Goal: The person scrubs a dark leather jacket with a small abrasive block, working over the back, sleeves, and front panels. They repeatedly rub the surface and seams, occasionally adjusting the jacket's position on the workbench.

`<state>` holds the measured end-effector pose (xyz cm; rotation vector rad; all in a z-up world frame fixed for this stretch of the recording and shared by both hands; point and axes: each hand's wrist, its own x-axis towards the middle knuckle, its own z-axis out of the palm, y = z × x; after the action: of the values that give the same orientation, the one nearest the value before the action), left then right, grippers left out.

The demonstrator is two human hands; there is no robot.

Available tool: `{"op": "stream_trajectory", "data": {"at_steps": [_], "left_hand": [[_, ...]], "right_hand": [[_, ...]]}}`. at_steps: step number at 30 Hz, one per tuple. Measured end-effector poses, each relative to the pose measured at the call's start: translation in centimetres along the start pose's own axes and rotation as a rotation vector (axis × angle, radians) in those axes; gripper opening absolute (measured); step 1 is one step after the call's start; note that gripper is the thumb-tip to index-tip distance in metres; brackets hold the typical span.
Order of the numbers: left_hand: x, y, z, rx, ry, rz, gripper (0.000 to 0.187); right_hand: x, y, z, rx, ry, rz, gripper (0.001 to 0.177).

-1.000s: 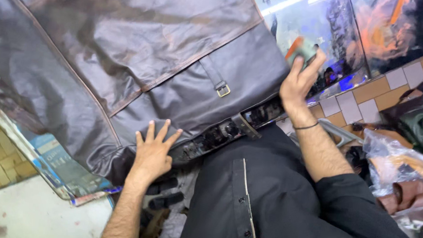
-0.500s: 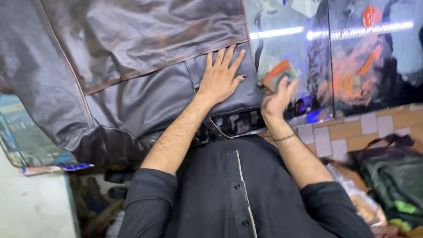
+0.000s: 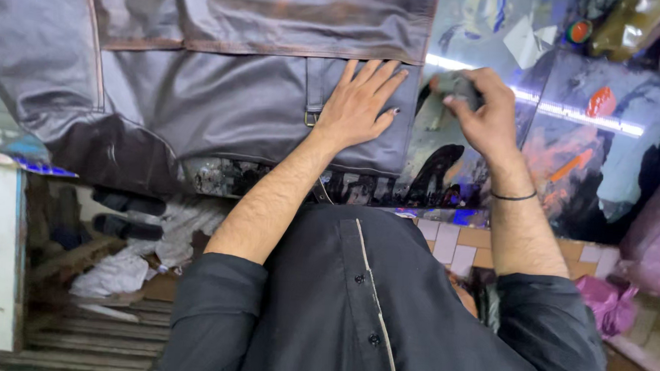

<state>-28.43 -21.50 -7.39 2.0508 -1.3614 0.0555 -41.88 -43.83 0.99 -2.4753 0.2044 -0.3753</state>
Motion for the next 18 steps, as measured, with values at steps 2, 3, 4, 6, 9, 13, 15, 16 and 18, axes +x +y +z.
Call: {"op": "stream_trajectory", "data": {"at_steps": [2, 3, 4, 6, 9, 13, 15, 16, 18], "left_hand": [[0.3, -0.1, -0.1, 0.021, 0.009, 0.009, 0.069], [0.3, 0.0, 0.0, 0.027, 0.019, 0.013, 0.069], [0.3, -0.1, 0.0, 0.034, 0.029, 0.017, 0.069], [0.2, -0.1, 0.2, 0.033, 0.020, 0.013, 0.068], [-0.1, -0.2, 0.4, 0.030, 0.020, 0.021, 0.068], [0.2, -0.3, 0.5, 0.018, 0.049, 0.034, 0.068], [0.0, -0.5, 0.9, 0.027, 0.062, 0.039, 0.068], [-0.1, -0.5, 1.2, 0.029, 0.067, 0.041, 0.068], [-0.2, -0.6, 1.5, 0.020, 0.081, 0.059, 0.068]], "right_hand": [[1.7, 0.0, -0.4, -0.153, -0.184, -0.134, 0.035], [2.2, -0.1, -0.3, -0.229, -0.275, -0.196, 0.036], [2.9, -0.1, -0.2, -0.260, -0.217, -0.233, 0.035], [3.5, -0.5, 0.2, -0.324, -0.102, -0.306, 0.032], [2.7, -2.0, 0.8, -0.339, -0.092, -0.335, 0.034], [-3.4, -4.8, 0.1, -0.323, -0.392, -0.366, 0.041], [-5.9, -4.7, -1.0, -0.223, -0.551, -0.351, 0.042], [-7.1, -4.5, -1.4, -0.122, -0.573, -0.298, 0.042], [-8.8, -3.8, -1.9, 0.080, -0.611, -0.189, 0.041]]}}
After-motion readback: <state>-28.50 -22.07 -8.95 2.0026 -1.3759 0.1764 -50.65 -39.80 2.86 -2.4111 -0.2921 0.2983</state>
